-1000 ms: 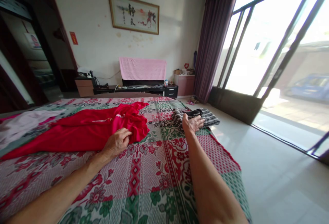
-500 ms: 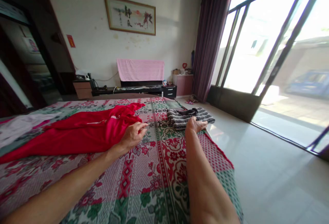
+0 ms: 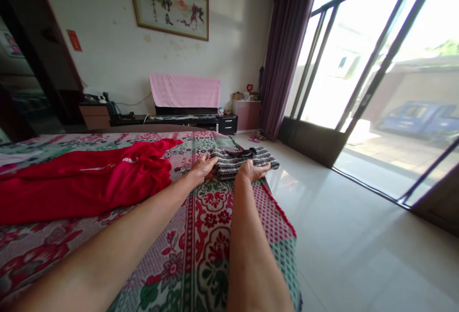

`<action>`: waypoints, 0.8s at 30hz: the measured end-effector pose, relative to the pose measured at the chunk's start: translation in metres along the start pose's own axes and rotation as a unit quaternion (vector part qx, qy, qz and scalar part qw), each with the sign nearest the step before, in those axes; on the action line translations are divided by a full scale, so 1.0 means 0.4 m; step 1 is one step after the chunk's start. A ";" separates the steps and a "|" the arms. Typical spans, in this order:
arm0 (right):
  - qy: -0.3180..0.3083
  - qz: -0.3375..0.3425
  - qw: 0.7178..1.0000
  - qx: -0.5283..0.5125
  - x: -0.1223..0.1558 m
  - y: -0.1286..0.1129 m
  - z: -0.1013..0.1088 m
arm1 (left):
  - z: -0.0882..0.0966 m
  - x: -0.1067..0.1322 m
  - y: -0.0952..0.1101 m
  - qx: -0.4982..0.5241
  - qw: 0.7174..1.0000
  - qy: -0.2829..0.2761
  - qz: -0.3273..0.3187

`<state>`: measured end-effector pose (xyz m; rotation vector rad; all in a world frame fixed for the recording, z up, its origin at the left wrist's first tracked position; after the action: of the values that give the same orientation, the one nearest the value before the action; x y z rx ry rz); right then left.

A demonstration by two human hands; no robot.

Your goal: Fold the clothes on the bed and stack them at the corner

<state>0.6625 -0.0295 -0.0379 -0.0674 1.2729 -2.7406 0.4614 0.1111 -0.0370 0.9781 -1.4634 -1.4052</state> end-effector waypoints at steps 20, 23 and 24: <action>-0.040 0.132 0.958 -0.253 0.020 -0.087 -0.011 | -0.024 0.043 0.014 0.129 0.986 -0.102 0.020; -0.081 0.170 0.935 -0.302 0.032 -0.119 -0.025 | 0.003 0.093 0.013 0.141 0.985 -0.098 -0.011; -0.081 0.175 0.943 -0.270 0.031 -0.120 -0.025 | -0.002 0.109 -0.001 0.129 0.985 -0.118 0.010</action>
<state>0.6450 0.0073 -0.0081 -0.1013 1.7486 -1.9896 0.4482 0.0697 -0.0345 0.9738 -1.8625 -1.3767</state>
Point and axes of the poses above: each hand's wrist, its own x-axis away from the middle knuckle, its own z-axis out of the back of the hand, y = z × x, the point moved 10 cm from there along -x, towards the middle knuckle, and after that the axes turned 14 degrees about x, right-handed, at the moved point
